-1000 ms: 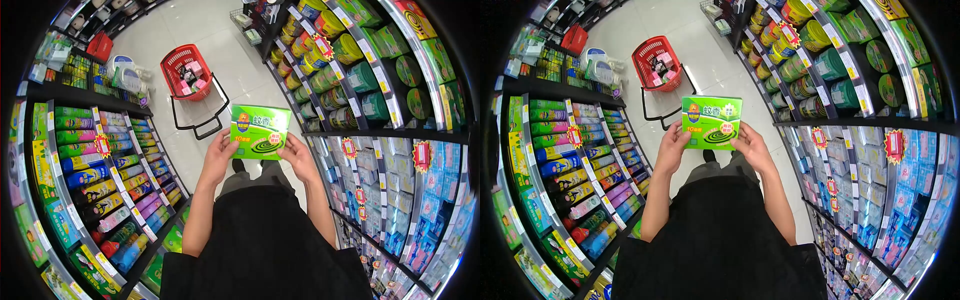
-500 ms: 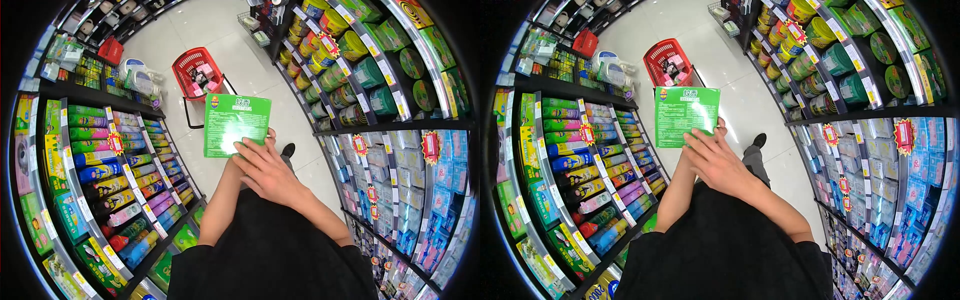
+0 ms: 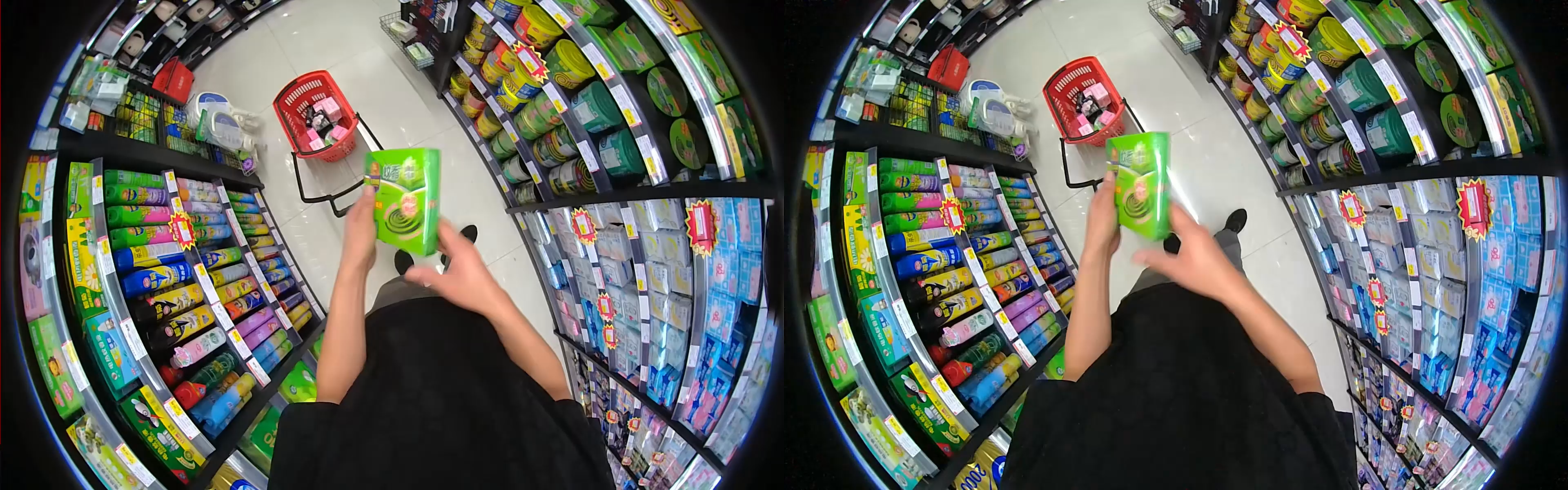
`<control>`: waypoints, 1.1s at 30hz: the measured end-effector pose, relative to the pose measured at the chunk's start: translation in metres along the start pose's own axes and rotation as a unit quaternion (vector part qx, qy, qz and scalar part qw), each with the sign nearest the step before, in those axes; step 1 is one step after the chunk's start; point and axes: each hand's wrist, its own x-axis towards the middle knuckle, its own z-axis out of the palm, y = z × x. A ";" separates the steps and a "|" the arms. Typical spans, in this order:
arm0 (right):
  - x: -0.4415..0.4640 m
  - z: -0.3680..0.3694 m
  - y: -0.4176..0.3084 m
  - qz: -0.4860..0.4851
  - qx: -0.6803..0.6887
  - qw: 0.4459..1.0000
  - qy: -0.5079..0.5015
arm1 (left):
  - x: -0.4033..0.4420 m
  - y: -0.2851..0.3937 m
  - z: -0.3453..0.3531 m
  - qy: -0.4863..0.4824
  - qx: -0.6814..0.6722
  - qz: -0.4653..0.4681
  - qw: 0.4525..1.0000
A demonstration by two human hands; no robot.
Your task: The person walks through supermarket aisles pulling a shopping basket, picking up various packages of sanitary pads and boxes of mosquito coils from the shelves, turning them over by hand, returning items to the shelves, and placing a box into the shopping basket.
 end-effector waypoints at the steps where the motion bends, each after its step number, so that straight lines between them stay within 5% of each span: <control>1: 0.005 -0.004 0.016 0.075 0.146 0.986 0.018 | -0.002 0.004 -0.002 0.028 0.065 0.063 0.995; 2: 0.013 -0.008 0.028 0.079 0.244 0.965 0.053 | -0.004 0.008 -0.003 0.054 0.130 0.127 0.982; 9: 0.017 -0.032 0.042 0.121 0.272 0.949 0.100 | -0.036 0.035 0.004 -0.055 0.160 0.136 0.976; 13: 0.019 -0.041 0.038 -0.001 0.154 0.982 0.107 | -0.031 0.029 0.001 -0.110 0.164 0.190 0.962; 15: 0.017 -0.034 0.033 -0.175 -0.071 0.956 0.226 | -0.027 0.020 0.006 -0.086 0.082 0.259 0.959; 23: 0.007 -0.031 0.030 -0.274 -0.173 0.907 0.270 | -0.028 0.028 0.004 -0.170 0.066 0.363 0.914; 27: -0.002 -0.044 0.030 -0.249 -0.236 0.917 0.202 | -0.032 0.026 -0.002 -0.173 0.058 0.316 0.931; 29: -0.015 -0.051 0.031 -0.098 -0.143 0.971 0.165 | -0.033 0.027 0.000 -0.087 0.156 0.127 0.976; 31: -0.021 -0.054 0.023 0.068 -0.078 0.981 0.161 | -0.027 0.015 0.008 -0.155 0.066 0.151 0.974; 33: -0.018 -0.055 0.032 0.062 0.180 0.959 0.207 | -0.017 0.009 0.029 -0.149 0.078 0.123 0.978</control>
